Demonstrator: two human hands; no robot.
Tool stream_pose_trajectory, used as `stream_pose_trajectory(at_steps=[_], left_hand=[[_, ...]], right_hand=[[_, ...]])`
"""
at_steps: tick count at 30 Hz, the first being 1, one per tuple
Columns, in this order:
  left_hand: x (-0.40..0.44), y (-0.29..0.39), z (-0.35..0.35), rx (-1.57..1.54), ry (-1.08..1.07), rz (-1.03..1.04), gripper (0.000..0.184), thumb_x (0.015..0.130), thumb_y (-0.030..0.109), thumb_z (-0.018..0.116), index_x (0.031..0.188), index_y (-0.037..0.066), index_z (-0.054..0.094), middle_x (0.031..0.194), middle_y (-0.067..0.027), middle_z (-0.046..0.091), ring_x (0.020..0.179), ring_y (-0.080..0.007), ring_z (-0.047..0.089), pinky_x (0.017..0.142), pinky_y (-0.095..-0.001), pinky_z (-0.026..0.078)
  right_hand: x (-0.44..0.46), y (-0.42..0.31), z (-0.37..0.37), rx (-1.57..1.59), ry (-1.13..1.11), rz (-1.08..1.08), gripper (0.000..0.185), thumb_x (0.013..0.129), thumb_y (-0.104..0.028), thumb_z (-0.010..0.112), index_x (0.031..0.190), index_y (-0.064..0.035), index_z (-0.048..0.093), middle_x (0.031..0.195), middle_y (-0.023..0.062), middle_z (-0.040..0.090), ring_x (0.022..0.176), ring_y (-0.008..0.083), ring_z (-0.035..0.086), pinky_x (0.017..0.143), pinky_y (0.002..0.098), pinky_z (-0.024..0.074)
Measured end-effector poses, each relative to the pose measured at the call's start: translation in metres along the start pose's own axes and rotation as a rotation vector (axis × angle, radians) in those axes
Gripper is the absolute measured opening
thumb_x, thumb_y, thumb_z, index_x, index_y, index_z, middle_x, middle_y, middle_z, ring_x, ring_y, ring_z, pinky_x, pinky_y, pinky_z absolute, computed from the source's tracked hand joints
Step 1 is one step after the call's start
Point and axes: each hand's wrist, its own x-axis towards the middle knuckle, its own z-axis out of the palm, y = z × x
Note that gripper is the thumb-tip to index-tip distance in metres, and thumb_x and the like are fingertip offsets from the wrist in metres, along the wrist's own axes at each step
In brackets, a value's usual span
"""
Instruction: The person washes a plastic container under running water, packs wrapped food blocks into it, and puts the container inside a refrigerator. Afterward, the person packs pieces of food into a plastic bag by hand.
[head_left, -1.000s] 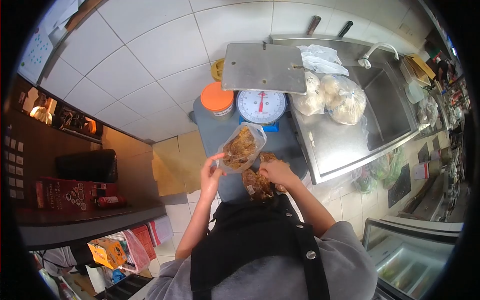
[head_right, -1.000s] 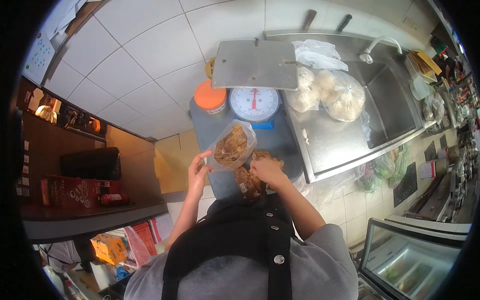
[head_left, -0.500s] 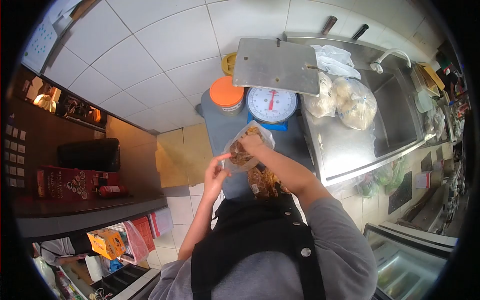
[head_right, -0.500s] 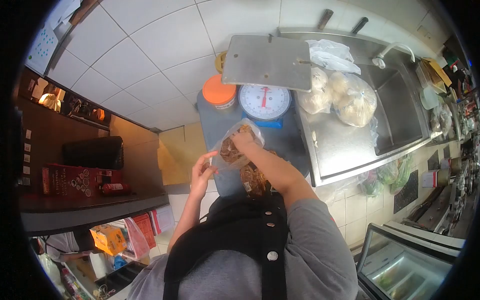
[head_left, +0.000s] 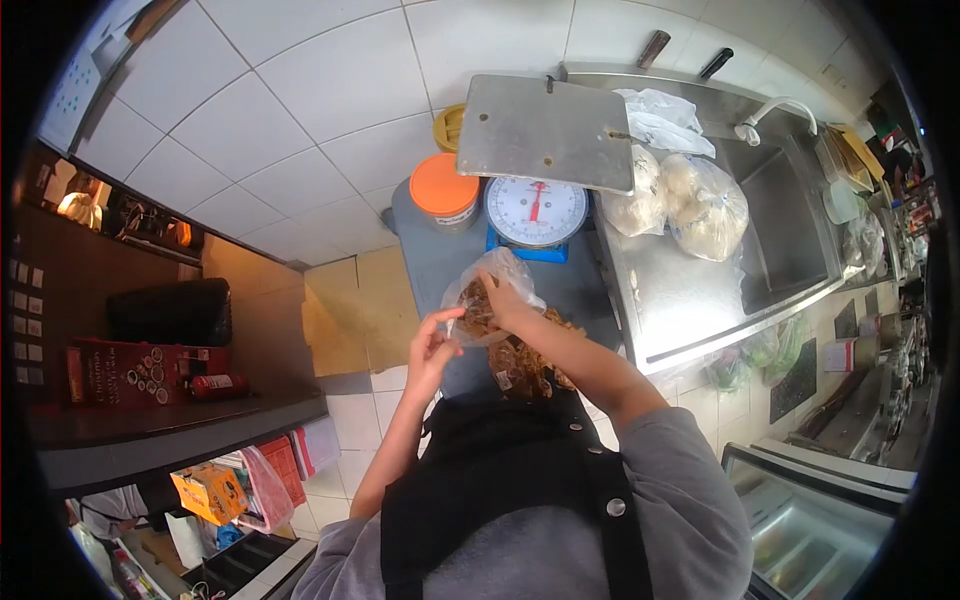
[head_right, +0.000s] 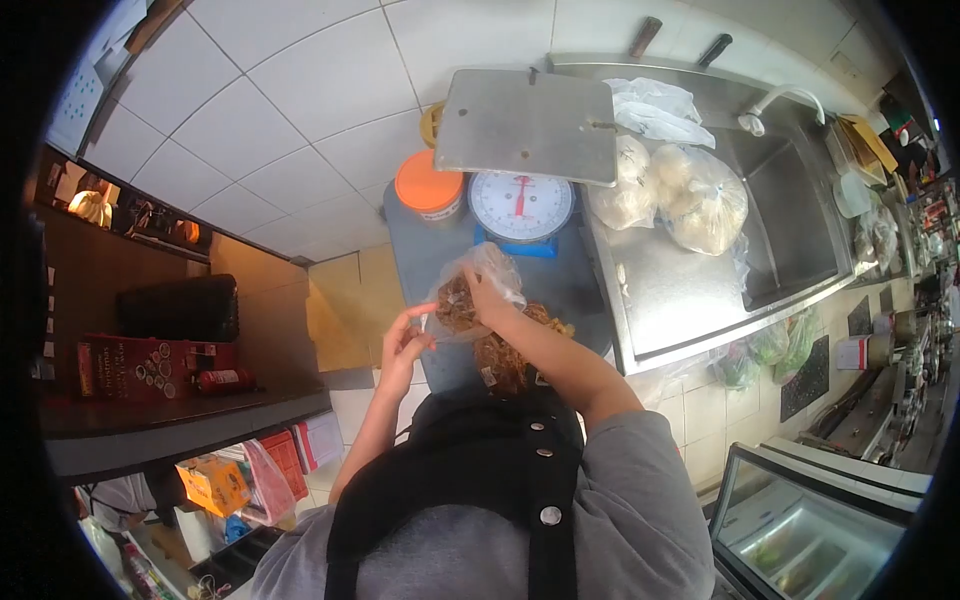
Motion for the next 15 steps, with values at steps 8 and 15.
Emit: stream_pose_trajectory(at_steps=[8,15], left_hand=[[-0.013,0.002,0.008,0.012,-0.058,-0.036,0.042,0.080,0.000,0.052,0.121,0.001,0.059,0.121,-0.0056,0.058,0.069,-0.0078,0.050,0.072,-0.0244,0.045],[-0.010,0.005,-0.002,0.016,-0.017,0.013,0.043,0.079,0.001,0.051,0.121,0.002,0.060,0.122,-0.0060,0.056,0.070,-0.0090,0.051,0.074,-0.0254,0.046]], right_hand=[[0.009,0.022,0.011,0.029,0.171,0.129,0.071,0.074,-0.013,0.069,0.134,0.0002,0.035,0.092,0.0253,0.065,0.092,0.0399,0.064,0.077,0.0472,0.0529],[-0.005,-0.008,-0.015,-0.127,0.113,0.015,0.048,0.077,-0.020,0.071,0.116,-0.0025,0.049,0.112,0.0212,0.059,0.106,0.0348,0.059,0.081,0.0435,0.0525]])
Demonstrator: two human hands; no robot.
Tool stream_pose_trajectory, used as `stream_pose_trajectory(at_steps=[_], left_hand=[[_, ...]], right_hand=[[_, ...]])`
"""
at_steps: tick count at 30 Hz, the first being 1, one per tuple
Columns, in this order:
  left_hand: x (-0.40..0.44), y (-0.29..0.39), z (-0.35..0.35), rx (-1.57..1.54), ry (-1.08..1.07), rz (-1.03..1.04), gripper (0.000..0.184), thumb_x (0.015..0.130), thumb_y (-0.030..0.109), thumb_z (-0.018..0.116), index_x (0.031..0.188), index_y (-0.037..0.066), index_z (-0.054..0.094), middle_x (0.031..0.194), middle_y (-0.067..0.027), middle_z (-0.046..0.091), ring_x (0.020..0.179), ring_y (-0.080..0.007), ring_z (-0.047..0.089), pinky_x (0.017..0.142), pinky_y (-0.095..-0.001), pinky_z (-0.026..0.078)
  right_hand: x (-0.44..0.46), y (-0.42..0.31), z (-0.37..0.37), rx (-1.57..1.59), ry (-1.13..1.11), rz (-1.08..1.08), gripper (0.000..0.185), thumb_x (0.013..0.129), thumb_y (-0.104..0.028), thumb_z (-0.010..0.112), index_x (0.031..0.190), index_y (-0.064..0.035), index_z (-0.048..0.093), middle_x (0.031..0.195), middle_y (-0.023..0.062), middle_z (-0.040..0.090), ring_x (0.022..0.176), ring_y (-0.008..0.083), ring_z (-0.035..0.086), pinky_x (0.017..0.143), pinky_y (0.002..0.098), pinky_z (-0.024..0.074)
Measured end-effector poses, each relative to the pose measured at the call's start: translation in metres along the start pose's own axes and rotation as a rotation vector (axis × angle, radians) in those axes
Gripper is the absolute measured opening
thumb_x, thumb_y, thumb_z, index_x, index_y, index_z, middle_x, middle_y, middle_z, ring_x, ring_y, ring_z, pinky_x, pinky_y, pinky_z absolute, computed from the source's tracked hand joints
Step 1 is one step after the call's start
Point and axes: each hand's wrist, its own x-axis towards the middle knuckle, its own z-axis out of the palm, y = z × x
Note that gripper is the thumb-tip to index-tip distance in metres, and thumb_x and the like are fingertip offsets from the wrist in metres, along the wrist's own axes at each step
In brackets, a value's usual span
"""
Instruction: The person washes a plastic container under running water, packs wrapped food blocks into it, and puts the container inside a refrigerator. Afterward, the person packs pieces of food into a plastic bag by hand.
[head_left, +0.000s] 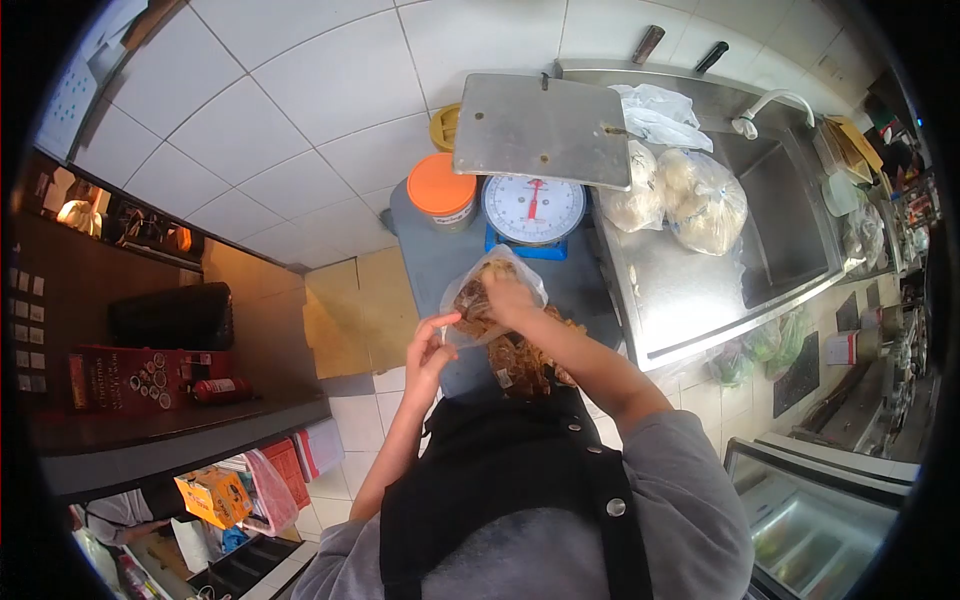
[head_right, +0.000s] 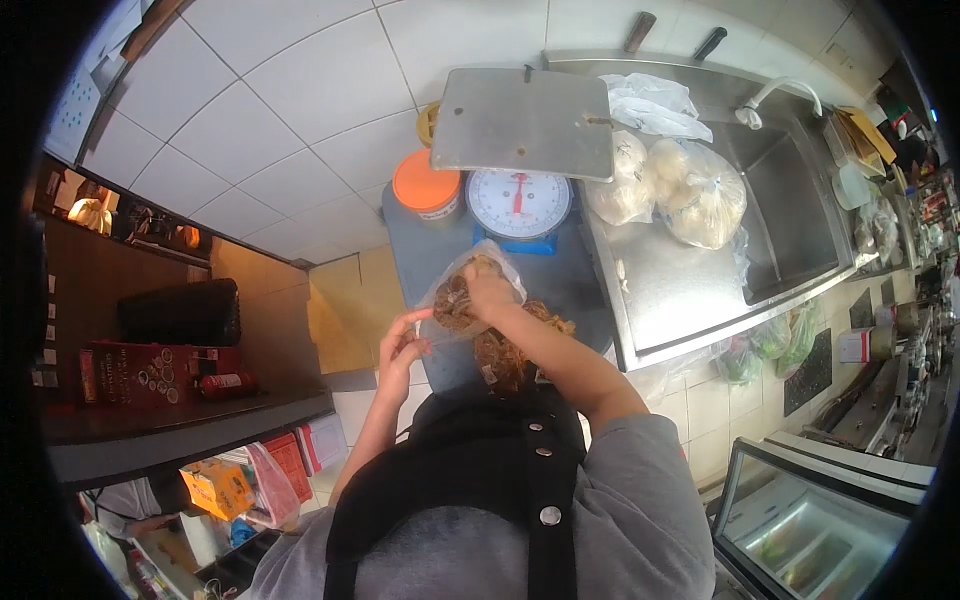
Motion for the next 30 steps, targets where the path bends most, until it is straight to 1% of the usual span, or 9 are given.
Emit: stream_pose_trajectory(at_steps=[8,11,13,16,18,22,25,28,30], left_hand=[[0.002,0.003,0.004,0.007,0.053,-0.005,0.042,0.080,0.006,0.051,0.120,0.002,0.061,0.113,-0.0050,0.057,0.074,-0.0111,0.053,0.081,-0.0284,0.046],[0.006,0.001,-0.003,0.015,0.046,0.013,0.043,0.080,0.007,0.051,0.122,0.003,0.060,0.110,-0.0049,0.057,0.075,-0.0117,0.054,0.083,-0.0285,0.045],[0.007,0.002,-0.004,0.013,0.035,-0.013,0.043,0.081,0.007,0.051,0.123,0.003,0.059,0.106,-0.0057,0.058,0.078,-0.0121,0.056,0.084,-0.0286,0.043],[0.008,0.003,-0.002,-0.044,0.044,-0.009,0.043,0.081,0.006,0.051,0.123,0.003,0.059,0.105,-0.0067,0.059,0.081,-0.0120,0.058,0.085,-0.0286,0.042],[0.011,0.001,-0.003,-0.062,-0.032,-0.046,0.041,0.081,0.000,0.048,0.121,0.002,0.059,0.129,-0.0087,0.054,0.083,-0.0122,0.061,0.083,-0.0274,0.045],[0.018,0.000,0.004,-0.059,-0.083,-0.094,0.042,0.082,0.001,0.049,0.123,0.002,0.058,0.130,-0.0095,0.054,0.082,-0.0129,0.061,0.086,-0.0286,0.045],[0.021,0.004,0.007,-0.086,-0.079,-0.111,0.044,0.082,0.001,0.049,0.126,0.003,0.057,0.133,-0.0095,0.054,0.084,-0.0136,0.061,0.089,-0.0295,0.044],[0.022,0.012,0.010,-0.127,-0.024,-0.061,0.045,0.082,0.002,0.050,0.127,0.003,0.057,0.136,-0.0094,0.052,0.087,-0.0142,0.061,0.091,-0.0292,0.043],[0.021,0.015,0.009,-0.125,-0.006,-0.041,0.045,0.083,0.003,0.050,0.127,0.004,0.057,0.138,-0.0099,0.050,0.089,-0.0150,0.061,0.092,-0.0294,0.043]], right_hand=[[-0.019,-0.022,0.026,-0.085,-0.052,-0.041,0.047,0.078,-0.022,0.072,0.117,-0.0068,0.052,0.111,0.0162,0.056,0.105,0.0320,0.060,0.083,0.0428,0.0516],[-0.024,-0.015,-0.022,0.127,-0.162,-0.081,0.036,0.080,-0.022,0.069,0.111,-0.0069,0.059,0.103,0.0142,0.063,0.097,0.0296,0.064,0.080,0.0411,0.0521],[-0.035,-0.003,-0.071,0.704,-0.107,-0.176,0.026,0.078,-0.024,0.068,0.096,-0.0063,0.066,0.088,0.0167,0.069,0.086,0.0308,0.067,0.076,0.0421,0.0531],[-0.074,0.003,-0.136,0.509,-0.031,-0.043,0.032,0.081,-0.034,0.066,0.087,-0.0031,0.067,0.076,0.0156,0.069,0.081,0.0315,0.068,0.071,0.0413,0.0532],[-0.100,0.004,-0.144,-0.012,-0.257,0.139,0.037,0.082,-0.035,0.066,0.096,-0.0003,0.065,0.090,0.0204,0.068,0.082,0.0335,0.068,0.071,0.0440,0.0532],[-0.132,0.015,-0.048,-0.051,-0.109,0.226,0.038,0.080,-0.033,0.066,0.094,0.0024,0.063,0.088,0.0245,0.066,0.083,0.0376,0.067,0.072,0.0475,0.0530],[-0.131,0.020,-0.010,0.229,0.032,0.377,0.036,0.079,-0.029,0.067,0.094,0.0026,0.061,0.086,0.0268,0.065,0.083,0.0402,0.066,0.070,0.0489,0.0534],[-0.134,0.032,-0.023,0.385,0.107,0.131,0.036,0.078,-0.022,0.069,0.102,0.0023,0.057,0.081,0.0215,0.065,0.075,0.0318,0.068,0.064,0.0428,0.0547],[-0.138,0.018,-0.088,0.817,-0.270,0.199,0.037,0.078,-0.014,0.068,0.108,0.0016,0.053,0.076,0.0133,0.064,0.066,0.0196,0.067,0.059,0.0345,0.0538]])
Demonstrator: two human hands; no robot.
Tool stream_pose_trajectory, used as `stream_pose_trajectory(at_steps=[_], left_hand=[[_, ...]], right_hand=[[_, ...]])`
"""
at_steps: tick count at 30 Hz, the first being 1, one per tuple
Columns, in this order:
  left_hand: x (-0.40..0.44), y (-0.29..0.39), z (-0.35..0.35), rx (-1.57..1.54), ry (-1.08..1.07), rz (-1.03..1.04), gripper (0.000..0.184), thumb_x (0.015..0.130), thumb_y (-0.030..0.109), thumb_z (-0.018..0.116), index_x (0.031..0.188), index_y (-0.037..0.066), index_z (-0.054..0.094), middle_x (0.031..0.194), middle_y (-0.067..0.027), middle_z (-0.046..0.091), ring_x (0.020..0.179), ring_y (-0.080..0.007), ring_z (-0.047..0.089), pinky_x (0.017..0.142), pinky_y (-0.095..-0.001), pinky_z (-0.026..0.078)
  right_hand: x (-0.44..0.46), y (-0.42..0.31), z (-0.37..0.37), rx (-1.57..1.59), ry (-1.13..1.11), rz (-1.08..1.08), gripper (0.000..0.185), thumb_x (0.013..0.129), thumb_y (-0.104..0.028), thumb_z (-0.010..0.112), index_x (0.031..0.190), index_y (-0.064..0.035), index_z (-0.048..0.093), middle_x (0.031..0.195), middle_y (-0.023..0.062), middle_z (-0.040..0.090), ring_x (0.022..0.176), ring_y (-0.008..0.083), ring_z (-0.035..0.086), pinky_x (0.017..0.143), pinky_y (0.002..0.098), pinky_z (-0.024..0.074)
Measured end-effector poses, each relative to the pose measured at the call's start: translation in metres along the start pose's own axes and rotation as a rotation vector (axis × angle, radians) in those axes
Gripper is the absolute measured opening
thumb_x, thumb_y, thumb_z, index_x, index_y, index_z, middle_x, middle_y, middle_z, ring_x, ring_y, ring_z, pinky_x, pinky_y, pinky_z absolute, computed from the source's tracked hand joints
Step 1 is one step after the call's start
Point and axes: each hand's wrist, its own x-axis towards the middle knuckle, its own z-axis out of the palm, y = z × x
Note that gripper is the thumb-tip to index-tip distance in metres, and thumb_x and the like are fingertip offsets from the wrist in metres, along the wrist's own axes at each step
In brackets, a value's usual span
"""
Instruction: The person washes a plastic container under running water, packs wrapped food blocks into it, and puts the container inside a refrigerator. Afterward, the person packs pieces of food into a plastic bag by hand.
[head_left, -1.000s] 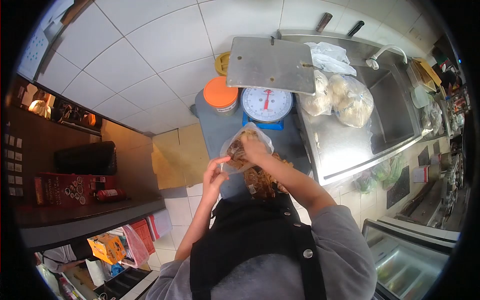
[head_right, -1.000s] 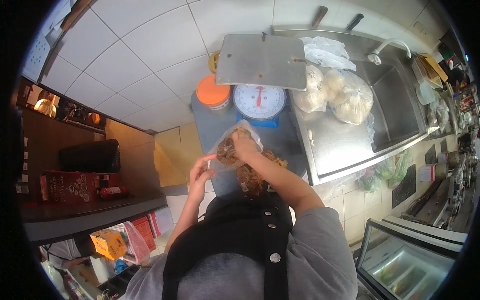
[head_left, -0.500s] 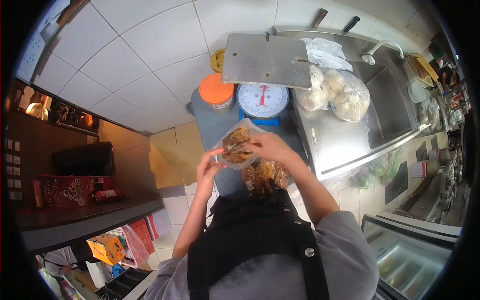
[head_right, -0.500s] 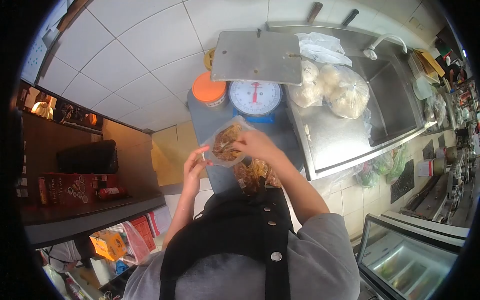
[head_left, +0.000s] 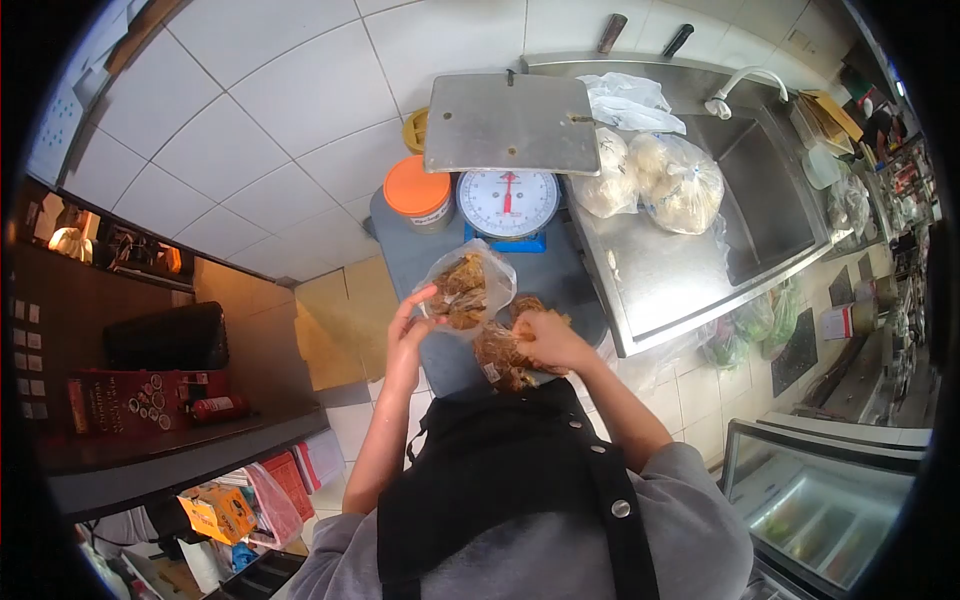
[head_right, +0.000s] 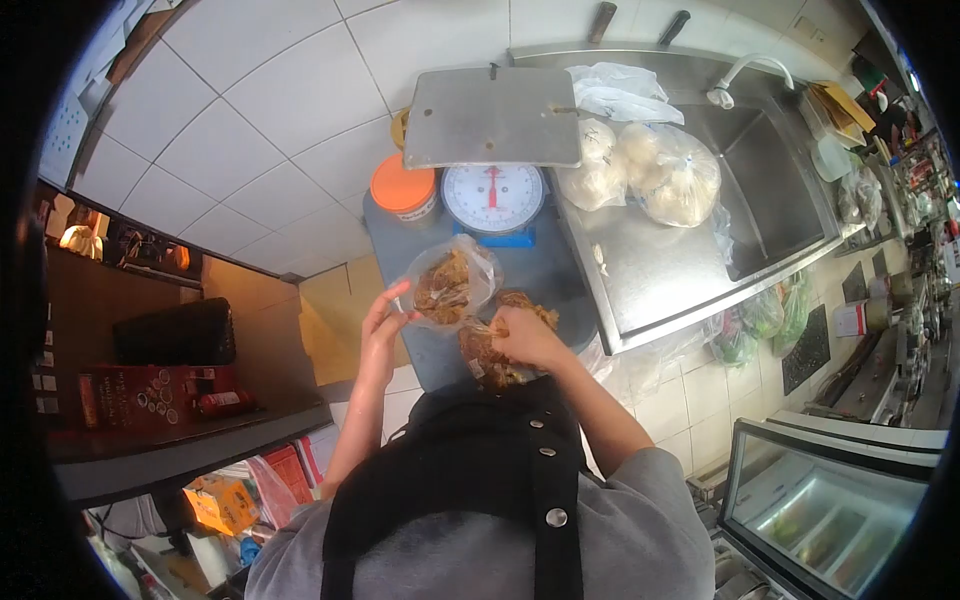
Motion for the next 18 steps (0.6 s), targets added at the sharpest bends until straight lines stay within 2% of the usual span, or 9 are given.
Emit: stream_pose_trajectory(at_steps=[4,6,9,11,13,14,16,17,18], left_hand=[[-0.005,-0.002,0.001,0.005,-0.012,-0.026,0.045,0.083,0.004,0.050,0.128,0.004,0.056,0.139,-0.0103,0.050,0.088,-0.0159,0.062,0.092,-0.0299,0.043],[-0.009,0.001,0.006,0.017,0.017,-0.038,0.046,0.082,0.008,0.049,0.127,0.000,0.055,0.140,-0.0110,0.047,0.115,-0.0173,0.049,0.094,-0.0325,0.042],[-0.008,-0.005,0.003,-0.045,0.029,-0.038,0.046,0.083,0.010,0.049,0.127,0.000,0.055,0.140,-0.0108,0.047,0.123,-0.0179,0.044,0.093,-0.0311,0.041],[-0.009,-0.009,0.002,0.006,0.016,-0.024,0.046,0.083,0.011,0.049,0.128,0.000,0.054,0.140,-0.0106,0.047,0.118,-0.0168,0.046,0.092,-0.0301,0.040],[-0.008,-0.007,0.001,0.058,0.014,-0.007,0.047,0.083,0.012,0.050,0.128,0.000,0.054,0.140,-0.0105,0.047,0.112,-0.0157,0.049,0.091,-0.0290,0.040],[-0.010,-0.004,0.001,0.046,0.010,-0.001,0.047,0.082,0.012,0.050,0.128,0.000,0.054,0.140,-0.0101,0.047,0.107,-0.0146,0.050,0.091,-0.0287,0.039],[-0.015,-0.005,0.002,0.030,0.008,-0.002,0.048,0.082,0.012,0.050,0.128,0.001,0.053,0.140,-0.0097,0.048,0.101,-0.0135,0.051,0.091,-0.0285,0.039],[-0.014,-0.006,0.002,0.019,0.025,-0.013,0.048,0.082,0.011,0.049,0.129,0.001,0.053,0.139,-0.0094,0.048,0.097,-0.0127,0.050,0.091,-0.0286,0.039],[-0.013,-0.005,0.002,0.010,0.039,-0.023,0.048,0.082,0.011,0.049,0.129,0.001,0.053,0.138,-0.0091,0.049,0.094,-0.0118,0.050,0.091,-0.0287,0.039]], right_hand=[[-0.007,-0.057,-0.027,0.219,-0.084,-0.016,0.034,0.083,-0.010,0.066,0.111,0.0008,0.050,0.077,0.0073,0.061,0.064,0.0140,0.064,0.060,0.0299,0.0536],[0.004,-0.069,-0.019,0.624,0.095,-0.086,0.029,0.087,-0.011,0.063,0.111,0.0003,0.051,0.081,0.0067,0.061,0.068,0.0151,0.065,0.061,0.0290,0.0539],[0.057,-0.031,0.021,0.943,0.240,-0.075,0.026,0.089,-0.011,0.062,0.111,-0.0003,0.052,0.081,0.0057,0.061,0.072,0.0143,0.065,0.061,0.0271,0.0529],[0.074,0.008,0.033,0.842,0.203,-0.074,0.031,0.089,-0.012,0.063,0.115,0.0004,0.050,0.089,0.0084,0.061,0.075,0.0170,0.065,0.062,0.0285,0.0533],[0.064,0.025,0.021,0.269,0.264,-0.109,0.045,0.086,-0.016,0.066,0.119,0.0062,0.045,0.100,0.0202,0.061,0.079,0.0278,0.069,0.066,0.0333,0.0561],[0.058,0.036,0.011,0.270,0.255,-0.106,0.045,0.086,-0.016,0.066,0.119,0.0062,0.045,0.100,0.0202,0.061,0.079,0.0278,0.069,0.066,0.0333,0.0561],[0.047,0.058,-0.007,0.068,0.289,-0.066,0.066,0.080,-0.025,0.071,0.128,0.0070,0.040,0.122,0.0304,0.052,0.094,0.0404,0.065,0.075,0.0418,0.0556],[0.045,0.062,-0.003,0.066,0.290,-0.068,0.066,0.080,-0.025,0.071,0.128,0.0070,0.040,0.122,0.0304,0.052,0.094,0.0404,0.065,0.075,0.0418,0.0556],[0.037,0.072,0.008,-0.270,0.345,0.025,0.069,0.078,-0.029,0.074,0.127,0.0061,0.040,0.122,0.0308,0.052,0.096,0.0393,0.064,0.076,0.0429,0.0550]])
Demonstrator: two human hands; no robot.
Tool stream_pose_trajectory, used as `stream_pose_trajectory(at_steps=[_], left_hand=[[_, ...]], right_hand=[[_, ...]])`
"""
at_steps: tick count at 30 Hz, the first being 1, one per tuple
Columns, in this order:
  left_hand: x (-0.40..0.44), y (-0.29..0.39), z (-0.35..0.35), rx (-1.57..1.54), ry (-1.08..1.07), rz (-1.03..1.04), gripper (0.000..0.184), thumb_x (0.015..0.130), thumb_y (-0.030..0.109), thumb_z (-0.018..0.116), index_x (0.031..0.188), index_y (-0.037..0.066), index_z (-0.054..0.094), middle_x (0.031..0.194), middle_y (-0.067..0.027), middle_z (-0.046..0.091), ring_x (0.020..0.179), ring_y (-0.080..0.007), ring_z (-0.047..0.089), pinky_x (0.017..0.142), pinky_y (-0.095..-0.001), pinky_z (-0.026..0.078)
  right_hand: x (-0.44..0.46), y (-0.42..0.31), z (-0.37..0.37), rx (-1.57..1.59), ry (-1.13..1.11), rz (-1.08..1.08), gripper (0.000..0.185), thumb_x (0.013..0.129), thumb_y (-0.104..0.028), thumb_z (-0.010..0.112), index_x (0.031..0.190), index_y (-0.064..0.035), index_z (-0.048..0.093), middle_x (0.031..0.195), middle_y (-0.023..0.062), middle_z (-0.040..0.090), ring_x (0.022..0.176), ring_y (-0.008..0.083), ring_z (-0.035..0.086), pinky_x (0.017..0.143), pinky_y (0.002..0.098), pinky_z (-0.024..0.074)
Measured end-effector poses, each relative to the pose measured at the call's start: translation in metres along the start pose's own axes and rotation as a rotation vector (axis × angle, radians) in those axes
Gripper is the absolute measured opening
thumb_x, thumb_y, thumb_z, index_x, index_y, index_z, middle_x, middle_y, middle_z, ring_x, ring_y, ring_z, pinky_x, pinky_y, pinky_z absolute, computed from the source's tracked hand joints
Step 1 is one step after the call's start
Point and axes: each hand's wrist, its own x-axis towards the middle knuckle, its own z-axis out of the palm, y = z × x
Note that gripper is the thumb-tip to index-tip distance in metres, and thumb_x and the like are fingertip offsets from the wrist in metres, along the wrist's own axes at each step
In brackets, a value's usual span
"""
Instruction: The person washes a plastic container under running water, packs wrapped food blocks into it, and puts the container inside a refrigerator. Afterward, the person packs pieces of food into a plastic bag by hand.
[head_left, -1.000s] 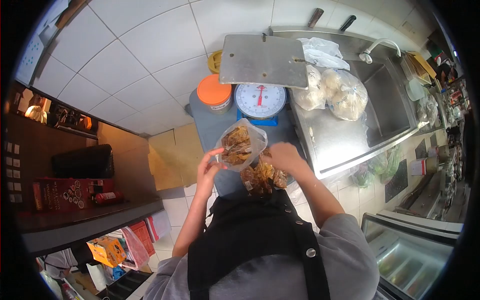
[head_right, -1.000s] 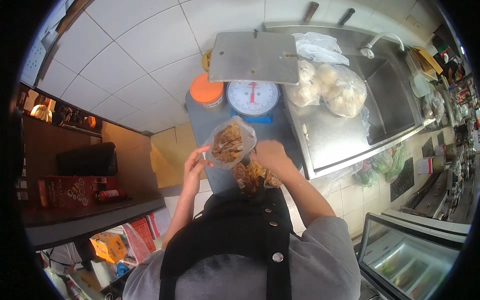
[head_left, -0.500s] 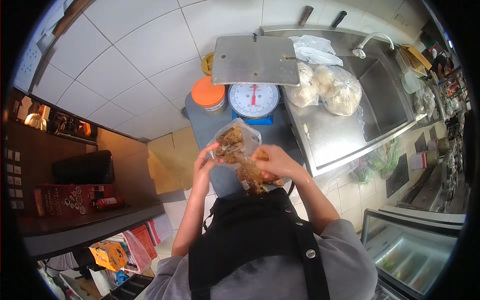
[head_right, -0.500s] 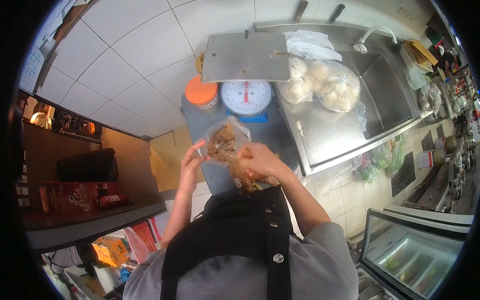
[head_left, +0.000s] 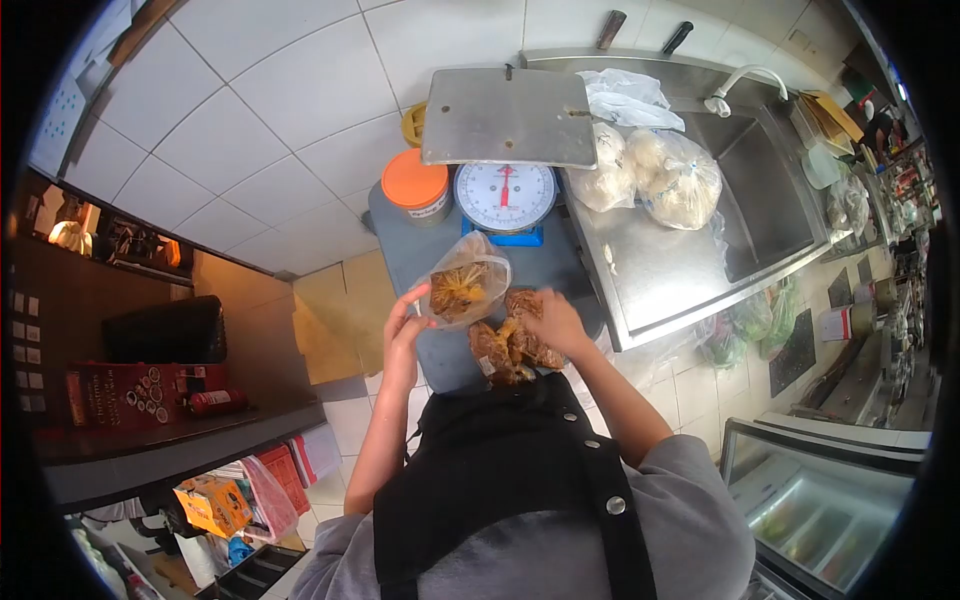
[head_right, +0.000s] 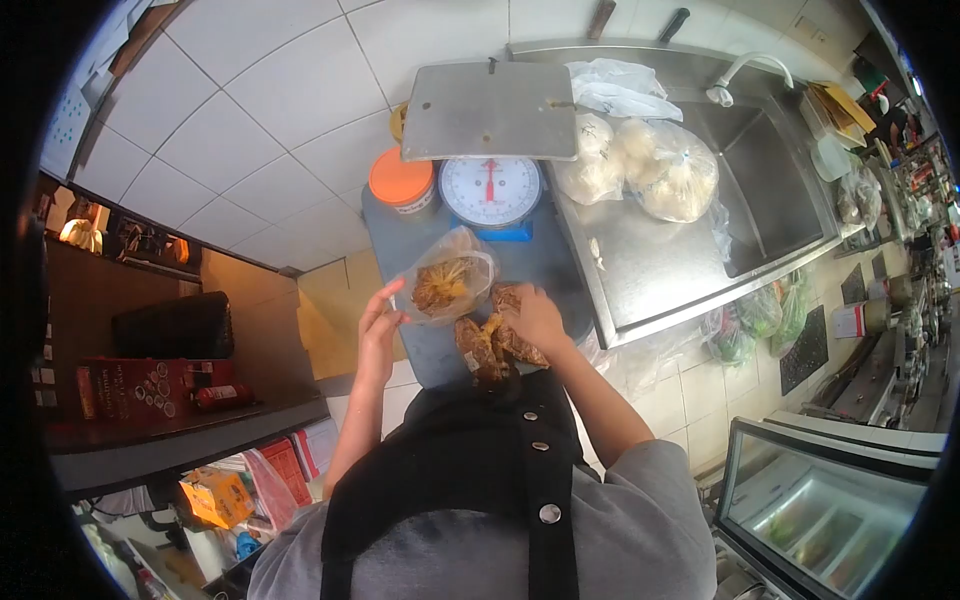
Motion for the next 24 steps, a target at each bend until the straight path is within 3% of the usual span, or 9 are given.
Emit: stream_pose_trajectory(at_steps=[1,2,6,9,12,15,19,21,24], left_hand=[[0.001,0.001,0.001,0.000,-0.003,0.002,0.048,0.082,0.011,0.049,0.129,0.001,0.053,0.138,-0.0091,0.049,0.094,-0.0118,0.050,0.091,-0.0287,0.039],[0.001,0.003,0.003,0.015,-0.018,0.004,0.048,0.082,0.010,0.049,0.129,0.001,0.053,0.136,-0.0088,0.050,0.094,-0.0117,0.050,0.091,-0.0290,0.039],[0.004,0.006,0.005,0.047,-0.041,0.007,0.048,0.082,0.010,0.050,0.129,0.001,0.053,0.132,-0.0080,0.052,0.090,-0.0122,0.050,0.091,-0.0298,0.038],[0.002,0.007,0.010,0.030,-0.022,0.011,0.048,0.082,0.010,0.050,0.129,0.001,0.053,0.129,-0.0078,0.053,0.087,-0.0131,0.050,0.092,-0.0300,0.038],[0.001,0.002,0.008,0.043,-0.007,0.035,0.047,0.081,0.010,0.051,0.127,0.006,0.058,0.124,-0.0041,0.057,0.081,-0.0106,0.054,0.089,-0.0278,0.038],[-0.003,-0.002,0.003,0.051,-0.009,0.016,0.046,0.082,0.010,0.051,0.127,0.005,0.057,0.127,-0.0047,0.057,0.081,-0.0110,0.053,0.091,-0.0284,0.038],[-0.007,0.004,0.009,0.104,-0.075,0.039,0.049,0.082,0.014,0.049,0.129,0.000,0.053,0.134,-0.0085,0.051,0.088,-0.0139,0.050,0.090,-0.0303,0.039],[-0.007,0.003,0.015,0.078,-0.066,0.067,0.049,0.084,0.019,0.047,0.128,-0.001,0.053,0.134,-0.0082,0.051,0.088,-0.0141,0.050,0.091,-0.0309,0.039],[-0.008,0.005,0.018,0.059,-0.035,0.122,0.050,0.086,0.022,0.045,0.129,-0.002,0.052,0.134,-0.0082,0.051,0.089,-0.0146,0.050,0.091,-0.0320,0.038]], right_hand=[[-0.013,0.006,0.012,-0.346,0.049,0.043,0.073,0.075,-0.033,0.076,0.125,0.0053,0.040,0.121,0.0312,0.051,0.099,0.0381,0.063,0.076,0.0440,0.0544],[-0.018,0.025,0.039,-0.453,0.115,0.003,0.088,0.067,-0.043,0.078,0.128,0.0040,0.037,0.123,0.0336,0.048,0.104,0.0461,0.058,0.084,0.0483,0.0520],[-0.024,0.017,0.040,-0.429,0.048,0.092,0.095,0.065,-0.042,0.079,0.134,0.0023,0.030,0.119,0.0323,0.051,0.102,0.0442,0.060,0.088,0.0468,0.0509],[-0.009,0.036,0.014,-0.108,-0.041,0.190,0.086,0.066,-0.037,0.077,0.133,0.0017,0.039,0.110,0.0289,0.058,0.102,0.0408,0.062,0.086,0.0466,0.0515],[0.006,0.057,-0.004,0.222,-0.108,0.138,0.052,0.073,-0.031,0.068,0.111,0.0029,0.062,0.094,0.0163,0.066,0.087,0.0245,0.066,0.068,0.0356,0.0551],[0.000,0.014,-0.055,0.587,-0.343,0.230,0.045,0.077,-0.029,0.062,0.107,0.0045,0.064,0.096,0.0137,0.068,0.083,0.0191,0.066,0.069,0.0347,0.0536],[0.012,-0.043,-0.062,0.843,-0.458,0.106,0.041,0.086,-0.031,0.059,0.110,0.0017,0.064,0.090,0.0061,0.065,0.081,0.0163,0.064,0.062,0.0324,0.0536],[0.014,-0.104,-0.064,0.811,-0.554,0.269,0.043,0.090,-0.034,0.057,0.113,0.0010,0.062,0.094,0.0059,0.065,0.083,0.0165,0.064,0.067,0.0324,0.0538],[0.086,-0.077,0.022,0.935,-0.596,0.233,0.046,0.091,-0.034,0.057,0.120,0.0017,0.057,0.100,0.0078,0.066,0.089,0.0172,0.065,0.069,0.0339,0.0545]])
